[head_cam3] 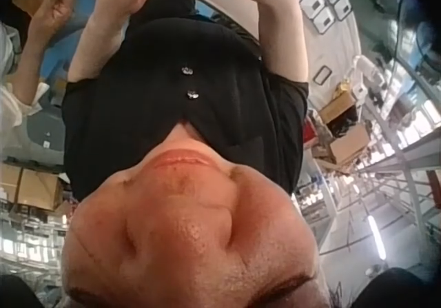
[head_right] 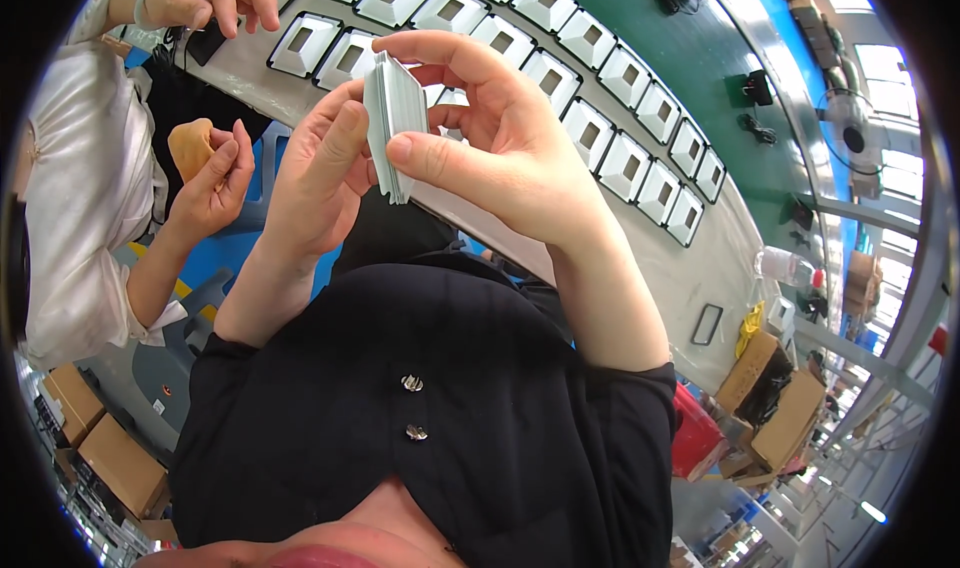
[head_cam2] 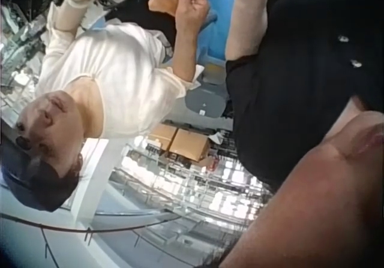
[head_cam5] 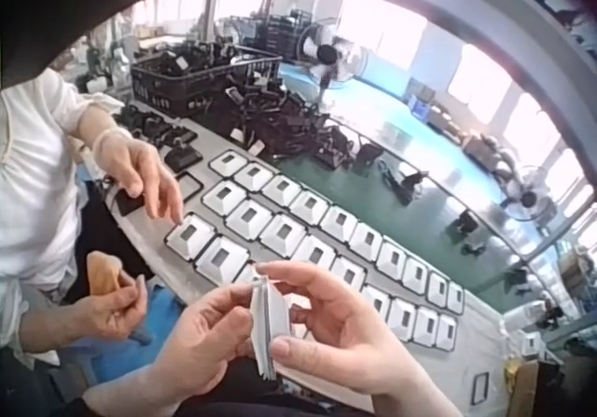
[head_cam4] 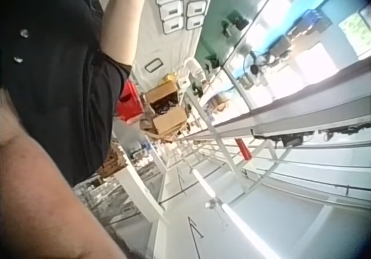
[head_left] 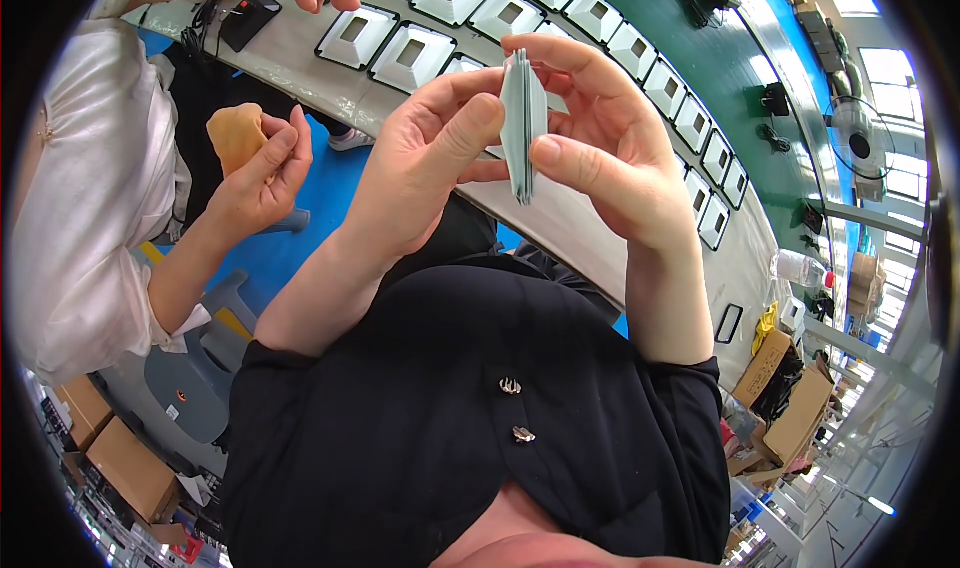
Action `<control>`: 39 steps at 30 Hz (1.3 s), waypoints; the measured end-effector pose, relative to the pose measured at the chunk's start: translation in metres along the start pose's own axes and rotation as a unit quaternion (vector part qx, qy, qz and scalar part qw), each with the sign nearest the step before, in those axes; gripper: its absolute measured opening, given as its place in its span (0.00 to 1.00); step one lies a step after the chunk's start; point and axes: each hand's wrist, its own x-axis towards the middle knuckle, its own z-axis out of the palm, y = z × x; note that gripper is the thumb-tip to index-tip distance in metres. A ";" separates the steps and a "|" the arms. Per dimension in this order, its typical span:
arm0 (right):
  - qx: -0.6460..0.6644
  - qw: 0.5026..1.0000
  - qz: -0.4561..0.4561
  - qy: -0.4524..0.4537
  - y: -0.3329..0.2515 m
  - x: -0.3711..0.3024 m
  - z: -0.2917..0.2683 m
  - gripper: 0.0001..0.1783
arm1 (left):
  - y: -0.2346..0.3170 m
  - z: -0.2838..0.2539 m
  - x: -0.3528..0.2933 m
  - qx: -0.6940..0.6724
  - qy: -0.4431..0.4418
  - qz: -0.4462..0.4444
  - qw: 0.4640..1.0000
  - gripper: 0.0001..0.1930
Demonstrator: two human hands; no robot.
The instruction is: Assembling plastic and metal components for light fixtures at a factory workbench.
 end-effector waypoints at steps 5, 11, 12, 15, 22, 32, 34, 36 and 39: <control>-0.068 0.996 -0.007 0.055 0.005 0.001 0.010 0.26 | -0.004 0.003 -0.001 0.073 0.072 0.088 0.991 0.20; 0.029 0.975 0.029 0.218 0.028 0.002 -0.011 0.18 | -0.003 -0.037 0.014 -0.060 0.161 0.008 0.985 0.18; 0.074 0.964 0.072 0.245 0.029 -0.003 -0.017 0.17 | 0.013 -0.032 0.015 -0.085 0.137 -0.010 0.987 0.20; 0.109 0.952 0.063 0.281 0.035 -0.027 -0.035 0.15 | 0.018 -0.057 0.017 -0.047 0.187 0.012 0.981 0.19; 0.109 0.932 0.026 0.344 0.025 -0.082 -0.055 0.16 | 0.036 -0.133 0.041 -0.067 0.189 0.070 0.977 0.15; -0.354 0.880 -0.129 0.290 0.014 -0.137 -0.065 0.15 | -0.026 0.011 0.037 -0.071 -0.124 -0.231 0.963 0.33; -0.402 0.864 -0.201 0.228 0.015 -0.143 -0.060 0.13 | -0.069 0.050 0.019 -0.046 -0.125 -0.379 0.916 0.37; -0.476 0.838 -0.165 0.207 0.017 -0.155 -0.060 0.12 | -0.089 0.064 0.021 -0.045 -0.156 -0.482 0.861 0.36; -0.414 0.880 -0.093 0.215 0.024 -0.182 -0.066 0.18 | -0.121 0.074 0.024 -0.050 -0.185 -0.551 0.812 0.37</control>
